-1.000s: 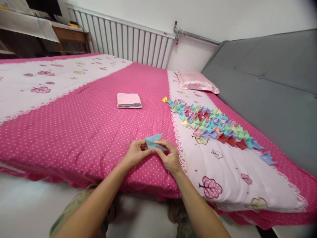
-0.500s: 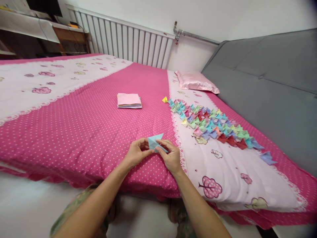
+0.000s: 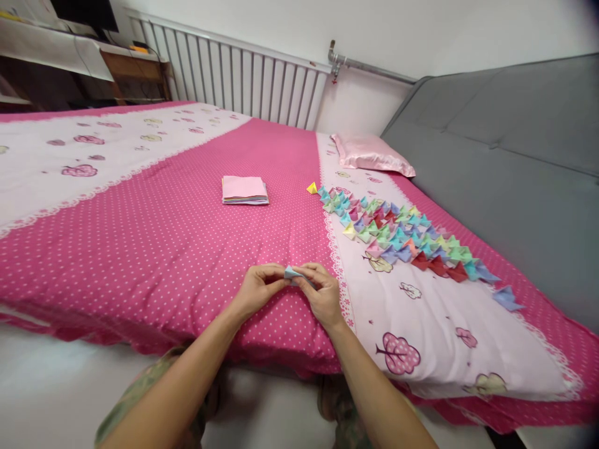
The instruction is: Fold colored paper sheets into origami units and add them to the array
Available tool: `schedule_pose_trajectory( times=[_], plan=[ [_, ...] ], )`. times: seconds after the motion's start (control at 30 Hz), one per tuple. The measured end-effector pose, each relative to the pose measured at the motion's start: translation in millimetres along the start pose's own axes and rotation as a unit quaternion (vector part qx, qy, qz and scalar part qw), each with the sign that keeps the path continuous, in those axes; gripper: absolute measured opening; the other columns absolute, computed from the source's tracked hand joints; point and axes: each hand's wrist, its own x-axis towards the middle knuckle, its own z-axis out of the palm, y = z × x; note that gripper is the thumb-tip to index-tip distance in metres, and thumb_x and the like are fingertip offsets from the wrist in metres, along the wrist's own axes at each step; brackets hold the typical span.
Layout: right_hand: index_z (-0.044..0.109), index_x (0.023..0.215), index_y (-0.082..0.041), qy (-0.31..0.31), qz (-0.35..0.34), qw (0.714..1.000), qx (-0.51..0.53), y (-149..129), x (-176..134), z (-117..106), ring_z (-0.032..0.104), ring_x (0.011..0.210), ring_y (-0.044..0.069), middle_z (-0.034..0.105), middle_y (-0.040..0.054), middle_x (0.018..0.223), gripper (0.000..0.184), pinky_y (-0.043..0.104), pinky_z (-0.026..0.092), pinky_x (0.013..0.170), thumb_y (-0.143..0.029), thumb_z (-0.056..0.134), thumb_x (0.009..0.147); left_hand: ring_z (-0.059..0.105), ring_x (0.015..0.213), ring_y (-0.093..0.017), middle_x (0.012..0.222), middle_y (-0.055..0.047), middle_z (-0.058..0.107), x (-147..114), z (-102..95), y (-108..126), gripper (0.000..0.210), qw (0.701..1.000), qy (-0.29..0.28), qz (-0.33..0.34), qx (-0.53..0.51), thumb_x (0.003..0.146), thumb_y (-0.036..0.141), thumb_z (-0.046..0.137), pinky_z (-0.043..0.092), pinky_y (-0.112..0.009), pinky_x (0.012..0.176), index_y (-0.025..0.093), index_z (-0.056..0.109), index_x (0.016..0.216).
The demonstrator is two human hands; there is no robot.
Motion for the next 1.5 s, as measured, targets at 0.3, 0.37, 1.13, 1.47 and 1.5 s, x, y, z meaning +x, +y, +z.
schedule_pose_trajectory(
  times=[0.3,0.37,1.13,1.47,1.5],
  plan=[
    [0.070,0.091,-0.031,0.002,-0.016,1.000,-0.015,-3,-2,0,0.060,0.078,0.016,0.064,0.0012,0.083,0.017,0.029,0.048,0.072,-0.025,0.062,0.077,0.064,0.069,-0.016,0.073,-0.004,0.068,-1,6.0,1,0.028,0.992,0.066,-0.057,-0.092,0.056,0.027,0.076,0.052,-0.031,0.070,0.014,0.064,0.077],
    [0.070,0.090,-0.030,0.003,-0.021,1.000,-0.019,-4,-1,0,0.060,0.076,0.016,0.065,0.0011,0.081,0.016,0.029,0.048,0.071,-0.025,0.061,0.078,0.063,0.078,-0.017,0.084,-0.005,0.067,-2,5.8,4,0.031,0.995,0.073,-0.027,-0.059,0.058,0.026,0.076,0.051,-0.032,0.075,0.015,0.065,0.086],
    [0.070,0.075,-0.020,-0.022,0.018,1.000,-0.007,-5,-2,-3,0.059,0.060,0.014,0.067,0.0007,0.069,0.011,0.024,0.045,0.057,-0.027,0.062,0.076,0.058,0.061,-0.011,0.067,-0.001,0.068,-3,7.3,8,0.012,0.988,0.079,-0.058,-0.117,0.065,0.026,0.071,0.047,-0.022,0.062,0.015,0.070,0.070],
    [0.069,0.074,-0.018,0.058,0.068,0.995,0.038,3,-1,-3,0.061,0.060,0.015,0.068,-0.0001,0.067,0.013,0.026,0.047,0.060,-0.030,0.064,0.074,0.064,0.066,-0.013,0.074,-0.005,0.071,0,9.9,0,0.014,0.991,0.006,-0.089,-0.101,0.065,0.022,0.070,0.049,-0.025,0.068,0.013,0.068,0.075],
    [0.069,0.074,-0.018,0.056,0.069,0.995,0.040,3,-1,-2,0.060,0.060,0.015,0.068,-0.0001,0.067,0.013,0.026,0.047,0.060,-0.030,0.064,0.074,0.064,0.065,-0.013,0.074,-0.005,0.071,0,9.3,0,0.014,0.990,0.005,-0.091,-0.103,0.065,0.022,0.070,0.049,-0.025,0.067,0.012,0.068,0.075]
  ],
)
